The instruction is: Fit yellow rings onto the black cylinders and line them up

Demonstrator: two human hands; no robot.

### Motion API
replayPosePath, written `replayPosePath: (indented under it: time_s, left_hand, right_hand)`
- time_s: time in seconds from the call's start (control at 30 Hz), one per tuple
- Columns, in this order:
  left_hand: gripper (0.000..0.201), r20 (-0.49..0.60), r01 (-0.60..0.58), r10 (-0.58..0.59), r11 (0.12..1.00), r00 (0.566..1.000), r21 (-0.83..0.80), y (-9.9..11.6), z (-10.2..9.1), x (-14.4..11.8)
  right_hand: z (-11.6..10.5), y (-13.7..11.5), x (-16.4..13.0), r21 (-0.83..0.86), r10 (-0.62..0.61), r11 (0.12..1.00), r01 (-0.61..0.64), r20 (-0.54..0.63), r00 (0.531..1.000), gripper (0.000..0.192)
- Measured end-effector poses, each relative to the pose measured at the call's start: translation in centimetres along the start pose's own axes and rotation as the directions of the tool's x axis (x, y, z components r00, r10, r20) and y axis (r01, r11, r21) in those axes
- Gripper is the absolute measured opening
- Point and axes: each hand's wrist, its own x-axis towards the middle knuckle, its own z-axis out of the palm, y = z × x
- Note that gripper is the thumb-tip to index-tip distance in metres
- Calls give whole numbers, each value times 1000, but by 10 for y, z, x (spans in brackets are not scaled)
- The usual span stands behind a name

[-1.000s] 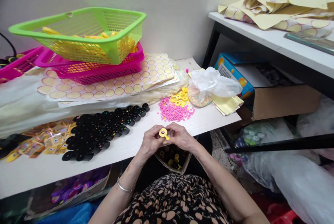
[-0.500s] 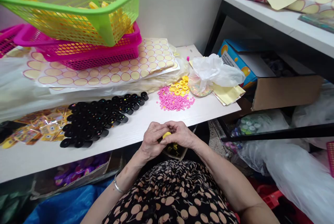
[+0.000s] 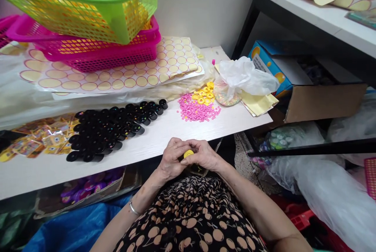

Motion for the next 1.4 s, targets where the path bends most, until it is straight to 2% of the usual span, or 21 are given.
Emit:
replayPosePath:
  time_s: [0.23, 0.33, 0.4, 0.57, 0.8, 0.93, 1.0, 1.07, 1.17, 1.2, 1.23, 1.27, 1.3, 1.33, 1.37, 1.4]
  left_hand:
    - [14, -50, -63, 65, 997, 997, 41, 7, 1, -2]
    - [14, -96, -72, 76, 996, 992, 51, 5, 2, -6]
    - [13, -78, -52, 56, 997, 995, 49, 1, 1, -8]
    - [14, 21, 5, -5, 1000, 1000, -5, -1, -1, -6]
    - [15, 22, 4, -4, 1000, 1000, -21, 3, 3, -3]
    - [12, -8, -13, 13, 1000, 1000, 16, 7, 9, -4]
    - [10, -4, -25, 26, 999, 1000, 34, 10, 11, -5]
    - [6, 54, -38, 36, 999, 998, 24, 11, 8, -7]
    - [17, 176, -41, 48, 998, 983, -45, 5, -11, -8]
    - [23, 152, -31, 36, 999, 988, -36, 0, -20, -8]
    - [26, 69, -10, 9, 1000, 998, 15, -6, -31, -9]
    - [27, -76, 35, -26, 993, 997, 111, -13, -41, -9]
    - [24, -271, 127, -60, 963, 961, 239, -22, -51, -10]
    - [21, -460, 255, -69, 899, 885, 355, -30, -59, -10]
    - [18, -612, 400, -67, 811, 788, 427, -38, -67, -11]
    - [18, -705, 520, -58, 718, 707, 462, -46, -72, -12]
  right_hand:
    - [3, 9, -3, 18, -101, 995, 101, 8, 995, 39]
    - [7, 18, -1, -13, -108, 994, 107, -86, 990, 36]
    - [8, 20, 0, -33, -91, 996, 88, -123, 988, 39]
    - [5, 15, -2, 48, 11, 999, -10, -30, 999, 55]
    - [2, 11, -7, 105, 77, 992, -74, -27, 997, 53]
    - [2, 11, -7, 126, 61, 990, -63, 21, 998, 47]
    - [0, 10, -8, 106, 37, 994, -41, 34, 999, 45]
    - [-3, 12, -12, 40, 25, 999, -27, 47, 999, 46]
    - [-10, 25, -19, -184, 120, 977, -105, 74, 990, 49]
    - [-13, 32, -21, -301, 173, 942, -145, 69, 982, 50]
    - [-16, 39, -21, -433, 211, 885, -173, 40, 977, 51]
    - [-19, 47, -19, -562, 222, 807, -182, 3, 975, 50]
    - [-21, 53, -15, -672, 229, 717, -186, -25, 973, 47]
    - [-22, 58, -10, -757, 241, 626, -187, -41, 970, 44]
    - [-22, 61, -3, -815, 267, 548, -188, -42, 963, 42]
    - [-21, 62, 4, -850, 306, 492, -187, -32, 952, 40]
